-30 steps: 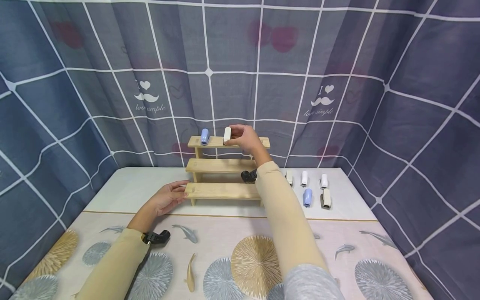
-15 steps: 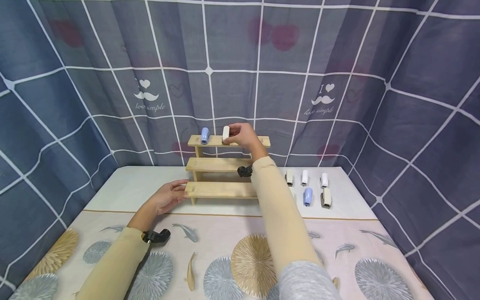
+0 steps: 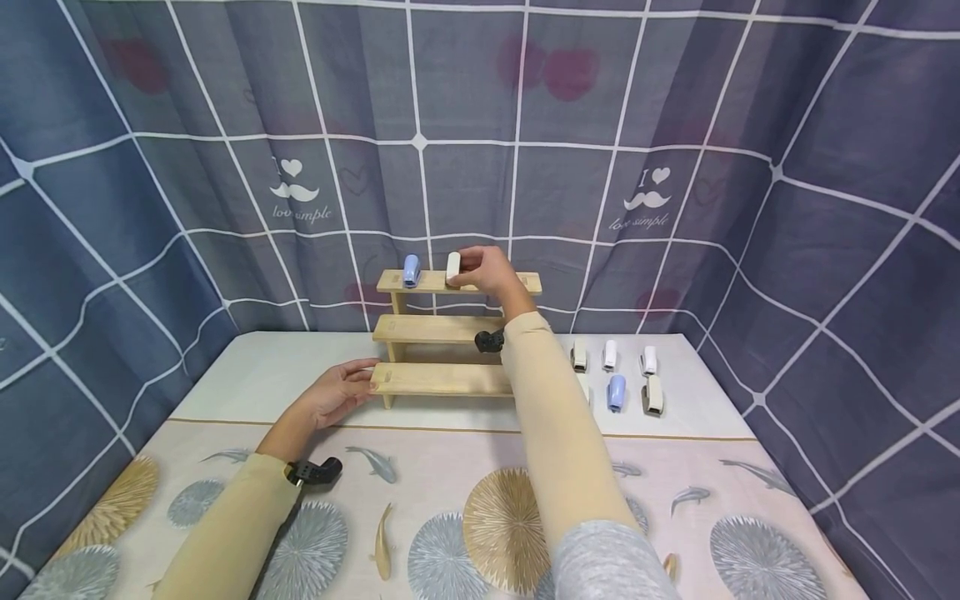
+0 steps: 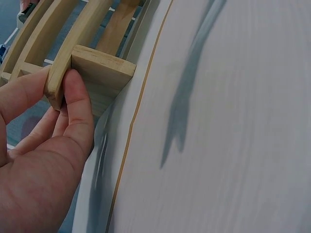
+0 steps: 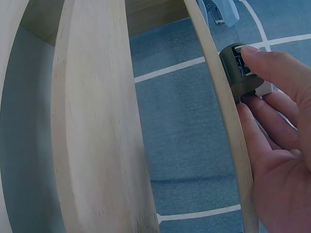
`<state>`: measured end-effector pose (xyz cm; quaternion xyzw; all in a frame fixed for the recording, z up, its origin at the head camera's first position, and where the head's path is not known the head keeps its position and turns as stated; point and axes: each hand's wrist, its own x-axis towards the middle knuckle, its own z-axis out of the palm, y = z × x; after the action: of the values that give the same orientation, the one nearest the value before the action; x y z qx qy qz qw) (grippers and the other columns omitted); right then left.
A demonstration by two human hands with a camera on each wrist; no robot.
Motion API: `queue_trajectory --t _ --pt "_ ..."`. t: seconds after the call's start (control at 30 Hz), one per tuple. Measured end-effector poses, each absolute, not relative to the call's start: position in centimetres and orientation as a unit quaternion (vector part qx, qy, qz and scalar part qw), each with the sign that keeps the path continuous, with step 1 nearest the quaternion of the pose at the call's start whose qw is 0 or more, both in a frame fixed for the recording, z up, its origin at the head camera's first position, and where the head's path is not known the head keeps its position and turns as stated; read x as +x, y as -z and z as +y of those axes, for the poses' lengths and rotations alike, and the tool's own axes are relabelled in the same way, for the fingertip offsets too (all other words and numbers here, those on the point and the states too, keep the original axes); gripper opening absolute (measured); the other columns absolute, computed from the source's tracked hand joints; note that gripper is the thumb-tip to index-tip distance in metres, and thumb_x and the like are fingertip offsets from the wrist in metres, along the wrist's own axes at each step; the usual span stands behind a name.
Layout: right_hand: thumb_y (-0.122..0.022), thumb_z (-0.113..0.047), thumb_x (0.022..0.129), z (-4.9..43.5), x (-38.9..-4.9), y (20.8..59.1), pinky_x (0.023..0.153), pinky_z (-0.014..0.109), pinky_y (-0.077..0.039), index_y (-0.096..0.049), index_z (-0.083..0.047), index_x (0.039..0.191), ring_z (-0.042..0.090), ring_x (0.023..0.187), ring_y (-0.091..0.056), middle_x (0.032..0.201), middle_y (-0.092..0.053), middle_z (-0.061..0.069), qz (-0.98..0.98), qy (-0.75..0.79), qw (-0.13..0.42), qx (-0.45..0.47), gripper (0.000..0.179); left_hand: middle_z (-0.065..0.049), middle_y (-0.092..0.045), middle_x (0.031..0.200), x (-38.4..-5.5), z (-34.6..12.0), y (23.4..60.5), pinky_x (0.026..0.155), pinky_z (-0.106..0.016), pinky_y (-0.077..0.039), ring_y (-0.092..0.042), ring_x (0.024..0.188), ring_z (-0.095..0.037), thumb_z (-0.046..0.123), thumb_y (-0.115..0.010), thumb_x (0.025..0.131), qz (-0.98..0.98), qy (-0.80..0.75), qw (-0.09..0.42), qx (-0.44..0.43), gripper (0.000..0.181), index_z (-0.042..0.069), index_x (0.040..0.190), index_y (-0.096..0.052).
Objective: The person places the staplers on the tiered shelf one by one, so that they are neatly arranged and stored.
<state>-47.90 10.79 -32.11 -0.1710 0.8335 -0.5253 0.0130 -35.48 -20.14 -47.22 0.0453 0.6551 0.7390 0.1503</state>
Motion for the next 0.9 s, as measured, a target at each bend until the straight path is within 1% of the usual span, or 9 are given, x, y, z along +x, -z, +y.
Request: queue_trajectory --t 0.1,0.33,0.47,0.8,0.9 --pt "-0.086 -0.010 0.082 10.8 -47.9 32.1 0.107 0.041 -0.054 -0.059 -0.002 0.141 0.029 0.125 -0.064 0.134 -0.067 0.017 0.835 0.523 0.012 -0.170 0.065 -0.010 -0.064 0.124 -35.5 -20.1 47.1 0.090 -0.025 -0.061 -0.069 0.099 -0.011 -0.012 -0.057 0.096 0.654 -0.740 0.149 0.040 0.065 -0.009 0.155 -0.031" --pt "-0.086 -0.011 0.082 10.7 -48.1 32.2 0.105 0.040 -0.055 -0.060 -0.001 0.139 0.029 0.122 -0.065 0.131 -0.068 0.018 0.835 0.522 0.008 -0.172 0.064 -0.004 -0.065 0.117 -35.5 -20.1 47.0 0.090 -0.025 -0.061 -0.070 0.098 -0.011 -0.013 -0.057 0.095 0.653 -0.742 0.150 0.032 0.065 -0.007 0.155 -0.033" --pt "-0.086 -0.009 0.082 10.7 -47.9 32.2 0.105 0.041 -0.055 -0.061 0.000 0.139 0.030 0.121 -0.065 0.131 -0.068 0.019 0.834 0.524 0.006 -0.171 0.062 -0.004 -0.066 0.117 -35.5 -20.1 47.1 0.092 -0.027 -0.061 -0.070 0.099 -0.011 -0.012 -0.057 0.096 0.654 -0.741 0.148 0.035 0.065 -0.007 0.156 -0.032" --pt "-0.085 -0.010 0.084 10.8 -47.2 32.2 0.107 0.041 -0.054 -0.059 0.000 0.141 0.031 0.124 -0.064 0.133 -0.067 0.020 0.838 0.516 0.005 -0.179 0.064 -0.003 -0.065 0.117 -35.1 -20.2 47.1 0.090 -0.024 -0.061 -0.069 0.100 -0.010 -0.011 -0.057 0.097 0.652 -0.743 0.149 0.040 0.065 -0.007 0.156 -0.030" --pt "-0.084 -0.010 0.085 11.0 -46.9 32.3 0.108 0.040 -0.053 -0.057 0.000 0.143 0.031 0.127 -0.063 0.137 -0.065 0.019 0.836 0.518 -0.004 -0.182 0.065 -0.002 -0.066 0.116 -35.1 -20.2 47.0 0.091 -0.025 -0.061 -0.069 0.100 -0.010 -0.011 -0.058 0.096 0.650 -0.745 0.148 0.040 0.066 -0.008 0.156 -0.030"
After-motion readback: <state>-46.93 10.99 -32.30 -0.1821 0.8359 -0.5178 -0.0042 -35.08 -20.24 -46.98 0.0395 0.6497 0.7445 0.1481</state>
